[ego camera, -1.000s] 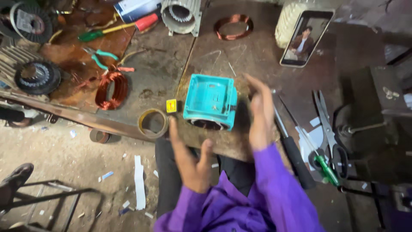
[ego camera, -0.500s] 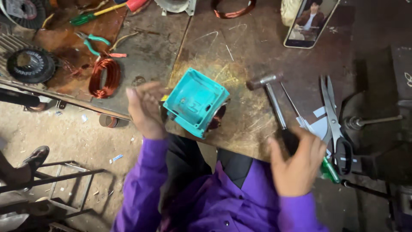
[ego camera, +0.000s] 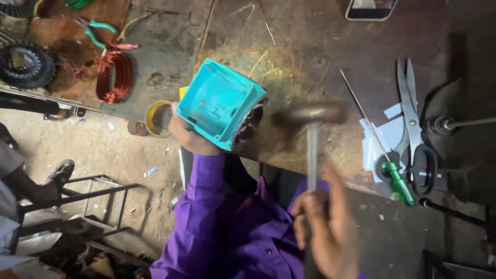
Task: The person is repairing a teal electric motor by hand. They insert copper windings into the motor housing, use a hammer to tap the windings into place, and apply tape to secure the components.
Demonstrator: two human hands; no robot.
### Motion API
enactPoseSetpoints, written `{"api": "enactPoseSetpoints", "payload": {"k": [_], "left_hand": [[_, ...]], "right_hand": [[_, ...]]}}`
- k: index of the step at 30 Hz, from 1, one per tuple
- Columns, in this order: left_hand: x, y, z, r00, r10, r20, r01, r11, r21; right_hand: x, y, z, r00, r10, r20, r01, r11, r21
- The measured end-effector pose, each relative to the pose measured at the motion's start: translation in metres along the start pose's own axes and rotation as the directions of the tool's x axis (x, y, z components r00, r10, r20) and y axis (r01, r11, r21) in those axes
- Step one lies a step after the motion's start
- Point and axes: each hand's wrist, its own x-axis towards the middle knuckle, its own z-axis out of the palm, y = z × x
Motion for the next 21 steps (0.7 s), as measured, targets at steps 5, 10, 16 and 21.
{"api": "enactPoseSetpoints", "payload": {"k": [5, 10, 16, 21], "left_hand": [[-0.007, 0.006, -0.002, 0.972, 0.214, 0.099, -0.235, 0.878, 0.416], [-0.007, -0.009, -0.020, 0.991, 0.114, 0.070, -0.127, 0.965, 0.230], [0.004, -0.041, -0.049, 0.986, 0.131, -0.107, -0.094, 0.951, 0.294], [0.009, -0.044, -0.047, 0.999, -0.013, -0.033, 0.012, 1.000, -0.020]], "right_hand": [[-0.001, 0.019, 0.024, 0.978, 0.069, 0.196, -0.102, 0.982, 0.162], [0.008, 0.021, 0.028, 0.959, 0.083, 0.271, -0.112, 0.989, 0.095], [0.007, 0.016, 0.029, 0.976, 0.076, 0.203, -0.081, 0.996, 0.020], [0.012, 0.008, 0.021, 0.970, 0.026, 0.240, -0.047, 0.996, 0.080]]}}
